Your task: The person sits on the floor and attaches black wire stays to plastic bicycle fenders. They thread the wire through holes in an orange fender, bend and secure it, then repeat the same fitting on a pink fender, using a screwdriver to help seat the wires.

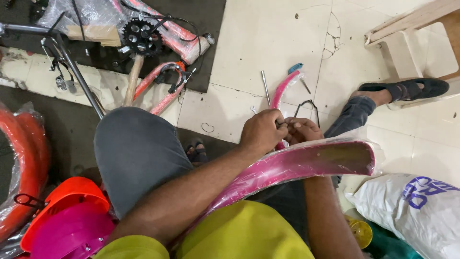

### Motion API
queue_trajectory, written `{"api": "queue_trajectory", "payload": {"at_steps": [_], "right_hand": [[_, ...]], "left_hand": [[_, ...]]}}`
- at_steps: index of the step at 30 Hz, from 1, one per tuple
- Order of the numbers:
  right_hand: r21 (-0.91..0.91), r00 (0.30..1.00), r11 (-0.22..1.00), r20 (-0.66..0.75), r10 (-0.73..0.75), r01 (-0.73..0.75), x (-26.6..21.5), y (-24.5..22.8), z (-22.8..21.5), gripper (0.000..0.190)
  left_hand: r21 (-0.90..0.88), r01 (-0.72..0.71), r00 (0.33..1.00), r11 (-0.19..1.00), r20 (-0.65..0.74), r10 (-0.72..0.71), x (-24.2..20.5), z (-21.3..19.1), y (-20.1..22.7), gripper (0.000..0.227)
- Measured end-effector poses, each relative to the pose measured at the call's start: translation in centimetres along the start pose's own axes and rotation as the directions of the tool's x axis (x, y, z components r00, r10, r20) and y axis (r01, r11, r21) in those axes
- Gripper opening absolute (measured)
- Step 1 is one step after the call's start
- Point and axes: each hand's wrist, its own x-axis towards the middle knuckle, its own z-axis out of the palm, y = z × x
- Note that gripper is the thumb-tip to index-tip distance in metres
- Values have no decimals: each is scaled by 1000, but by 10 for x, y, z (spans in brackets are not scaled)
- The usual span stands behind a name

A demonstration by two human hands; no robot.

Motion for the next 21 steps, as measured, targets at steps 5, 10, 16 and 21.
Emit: {"api": "queue_trajectory", "payload": {"at_steps": [5,10,16,21], "right_hand": [[200,978,968,173,120,-154,-1,1,-1,17],[234,984,967,122,-127,96,13,12,-9,11],[139,942,962,278,189,-234,17,17,-27,19],[235,985,972,164,-51,11,9,16,-6,17]], "left_hand": [[18,2,1000,1000,-18,-2,1,-4,5,16],[22,59,998,998,16,-60,1,-6,5,14],[28,107,994,994,31,-108,2,-4,6,13],[41,51,999,998,-21,-50,2,3,-3,13]]}}
